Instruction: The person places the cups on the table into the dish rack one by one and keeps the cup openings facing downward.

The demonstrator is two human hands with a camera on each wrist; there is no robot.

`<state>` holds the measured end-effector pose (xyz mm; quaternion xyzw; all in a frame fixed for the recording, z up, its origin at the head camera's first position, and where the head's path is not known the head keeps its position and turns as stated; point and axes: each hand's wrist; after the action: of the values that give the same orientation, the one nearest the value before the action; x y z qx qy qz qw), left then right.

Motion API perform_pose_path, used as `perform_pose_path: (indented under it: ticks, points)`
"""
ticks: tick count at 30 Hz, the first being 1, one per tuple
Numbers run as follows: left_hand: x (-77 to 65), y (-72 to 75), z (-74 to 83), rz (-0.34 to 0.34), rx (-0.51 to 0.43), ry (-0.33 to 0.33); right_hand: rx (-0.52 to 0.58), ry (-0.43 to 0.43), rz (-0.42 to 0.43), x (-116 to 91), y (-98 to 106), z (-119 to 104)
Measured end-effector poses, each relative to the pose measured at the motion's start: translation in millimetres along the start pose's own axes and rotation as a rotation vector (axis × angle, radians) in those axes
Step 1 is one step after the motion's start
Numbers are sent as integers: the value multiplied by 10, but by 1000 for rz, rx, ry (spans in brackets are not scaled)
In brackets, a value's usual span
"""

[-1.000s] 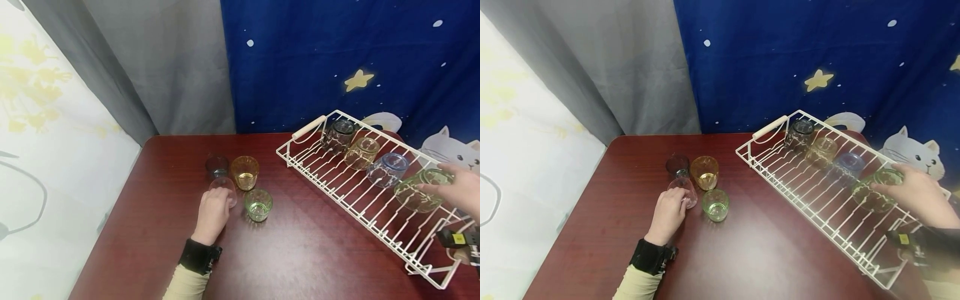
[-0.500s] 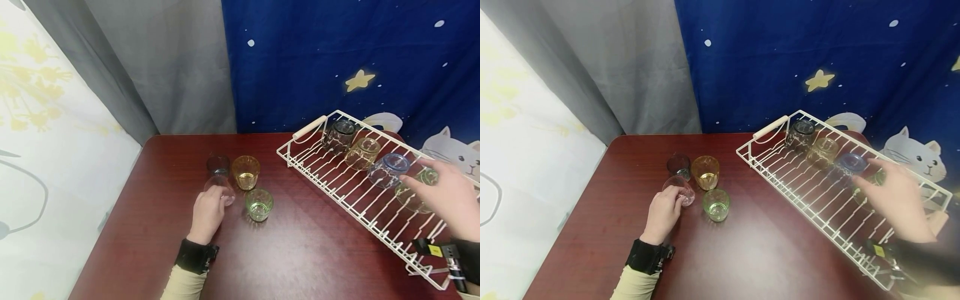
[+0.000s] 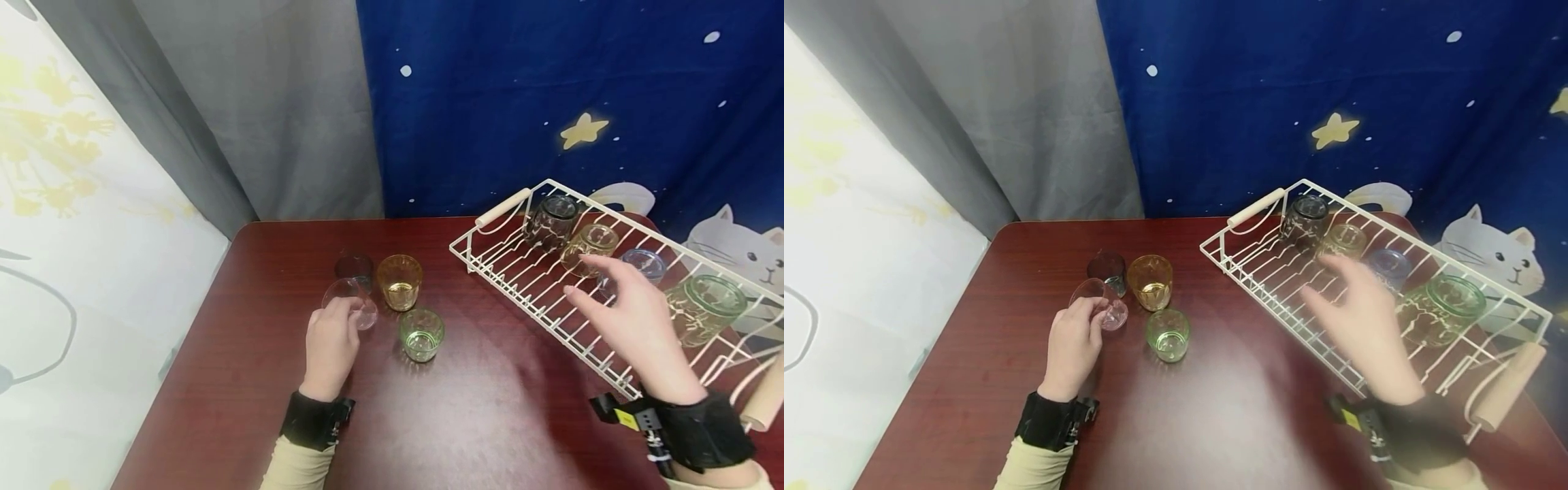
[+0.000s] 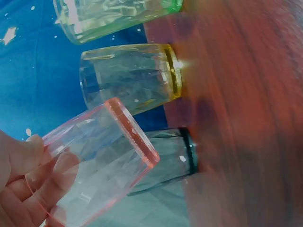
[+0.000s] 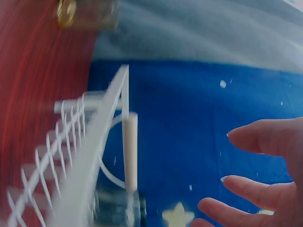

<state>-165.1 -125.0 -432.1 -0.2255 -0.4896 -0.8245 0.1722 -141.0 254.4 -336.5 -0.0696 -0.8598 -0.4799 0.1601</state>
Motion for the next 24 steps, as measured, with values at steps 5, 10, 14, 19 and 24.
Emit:
perform_pose_path:
  ticks: [5, 10, 14, 19, 24]
  points:
    - [3, 46, 52, 36, -52, 17, 145, 25, 49, 6, -238, -216]
    - [65, 101, 134, 45, -130, 46, 439, 77, 63, 51, -512, -363]
    - [90, 140, 201, 9, -218, 97, 640, 96, -2, 77, -694, -442]
    - [63, 153, 309, -19, -317, 128, 803, 94, -76, 66, -827, -468]
    - [48, 156, 430, -59, -377, 150, 896, 97, -94, 42, -911, -476]
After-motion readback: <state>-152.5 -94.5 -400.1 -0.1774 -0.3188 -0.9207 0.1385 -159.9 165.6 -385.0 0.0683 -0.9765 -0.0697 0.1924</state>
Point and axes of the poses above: each hand's wrist, its own x-axis towards the middle knuckle, its own y-axis out of the back of the hand, z = x × y, and after that the axes turned 9 degrees about y, right-handed
